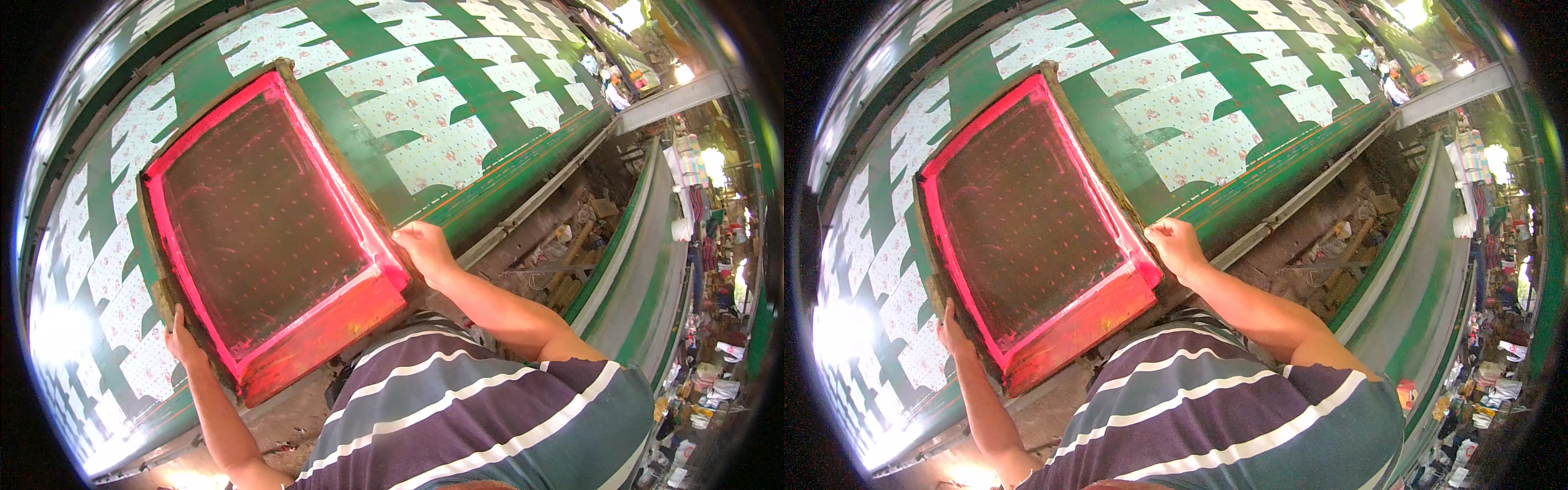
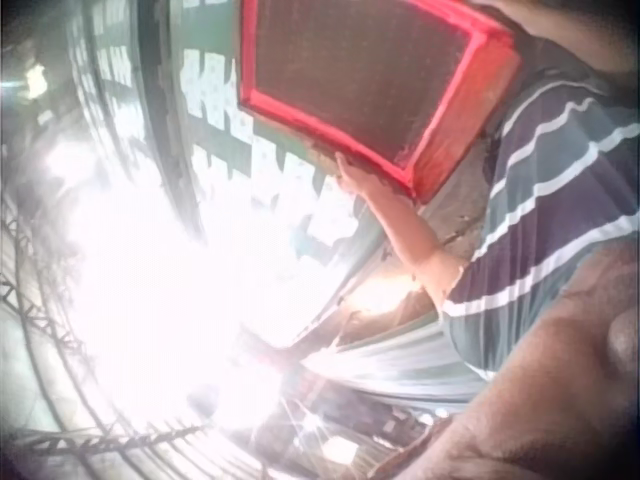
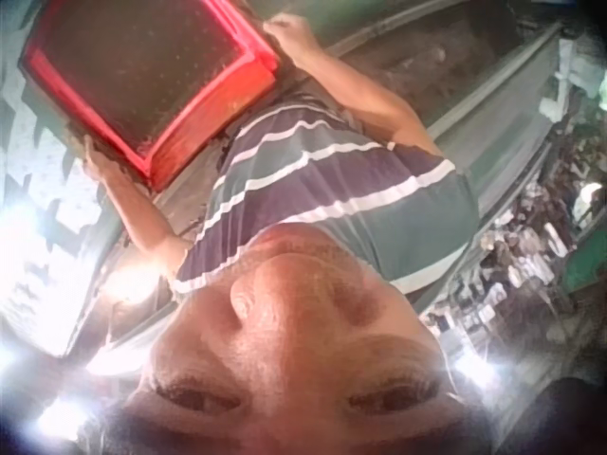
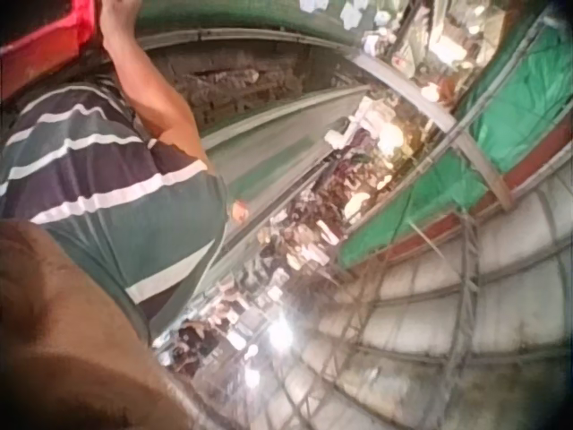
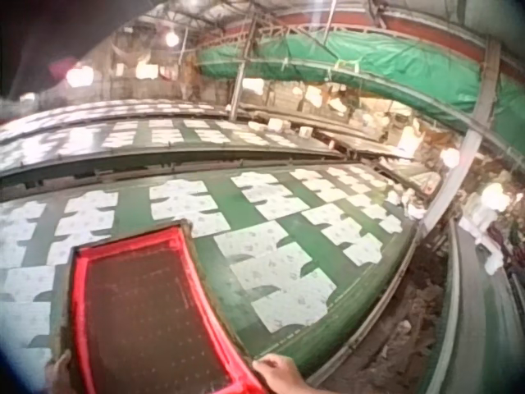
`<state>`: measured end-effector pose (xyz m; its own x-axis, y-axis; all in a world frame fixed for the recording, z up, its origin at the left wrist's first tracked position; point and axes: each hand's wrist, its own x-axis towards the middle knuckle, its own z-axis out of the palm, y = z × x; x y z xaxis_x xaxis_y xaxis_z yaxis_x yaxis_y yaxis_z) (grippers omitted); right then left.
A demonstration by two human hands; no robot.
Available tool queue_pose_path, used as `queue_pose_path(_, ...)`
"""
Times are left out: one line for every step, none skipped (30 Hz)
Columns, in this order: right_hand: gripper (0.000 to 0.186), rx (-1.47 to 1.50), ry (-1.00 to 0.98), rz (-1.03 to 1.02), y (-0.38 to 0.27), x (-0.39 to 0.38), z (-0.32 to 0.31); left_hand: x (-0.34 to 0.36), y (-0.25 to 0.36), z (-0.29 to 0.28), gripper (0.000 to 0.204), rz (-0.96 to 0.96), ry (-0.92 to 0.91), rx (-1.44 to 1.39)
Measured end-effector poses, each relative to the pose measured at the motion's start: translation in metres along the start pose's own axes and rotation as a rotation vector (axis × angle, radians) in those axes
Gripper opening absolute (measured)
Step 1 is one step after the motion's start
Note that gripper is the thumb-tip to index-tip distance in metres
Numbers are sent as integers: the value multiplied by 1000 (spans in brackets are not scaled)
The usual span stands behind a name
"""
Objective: The person uses a squeegee to pull red ink across a pink-framed screen on a green conveyor belt, repeatedly wiping the screen and repositioning it over white paper sheets. The person moves the screen along the belt and continues the printing motion across multiple sections.
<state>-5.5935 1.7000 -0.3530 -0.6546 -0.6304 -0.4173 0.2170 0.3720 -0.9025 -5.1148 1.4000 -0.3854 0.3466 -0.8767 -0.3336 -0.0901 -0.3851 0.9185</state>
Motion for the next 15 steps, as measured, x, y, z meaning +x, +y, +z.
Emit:
queue_pose_path(12,22,-5,-4,-4,-5,0,0,-1,-1,47,2,19,5)
queue_pose_path(12,46,-10,-10,-12,-9,1,2,-1,-3,48,2,-34,-29)
queue_pose_path(12,32,-6,-39,-17,-13,2,4,-2,-8,48,3,-88,-61)
queue_pose_path(12,30,-21,-55,-23,-16,3,7,-2,-12,49,4,-143,-91)
queue_pose_path(12,23,-30,-72,-29,-19,0,4,1,-10,46,1,-162,-142)
queue_pose_path(12,15,-39,-89,-34,-20,-3,3,6,-8,45,-4,-158,-147)
queue_pose_path(12,9,-45,-118,-39,-18,-7,1,12,-7,44,-9,-153,-152)
queue_pose_path(12,-1,-34,-132,-41,-13,-14,-6,17,-3,42,-19,-147,-159)
queue_pose_path(12,-9,-25,-146,-42,-5,-23,-16,22,8,40,-5,-166,-177)
queue_pose_path(13,-18,-17,-159,-43,5,-35,-26,26,23,37,9,-184,-194)
queue_pose_path(13,-33,-17,-169,-41,17,-50,-36,33,37,35,27,-197,-210)
queue_pose_path(16,-30,12,-214,-42,27,-62,-41,32,47,33,54,-199,-228)
queue_pose_path(16,-10,15,-209,-44,38,-77,-45,27,60,31,81,-200,-245)
queue_pose_path(16,10,17,-200,-44,51,-93,-50,25,74,29,107,-202,-259)
queue_pose_path(15,14,42,-195,-43,64,-112,-68,28,102,29,134,-182,-309)
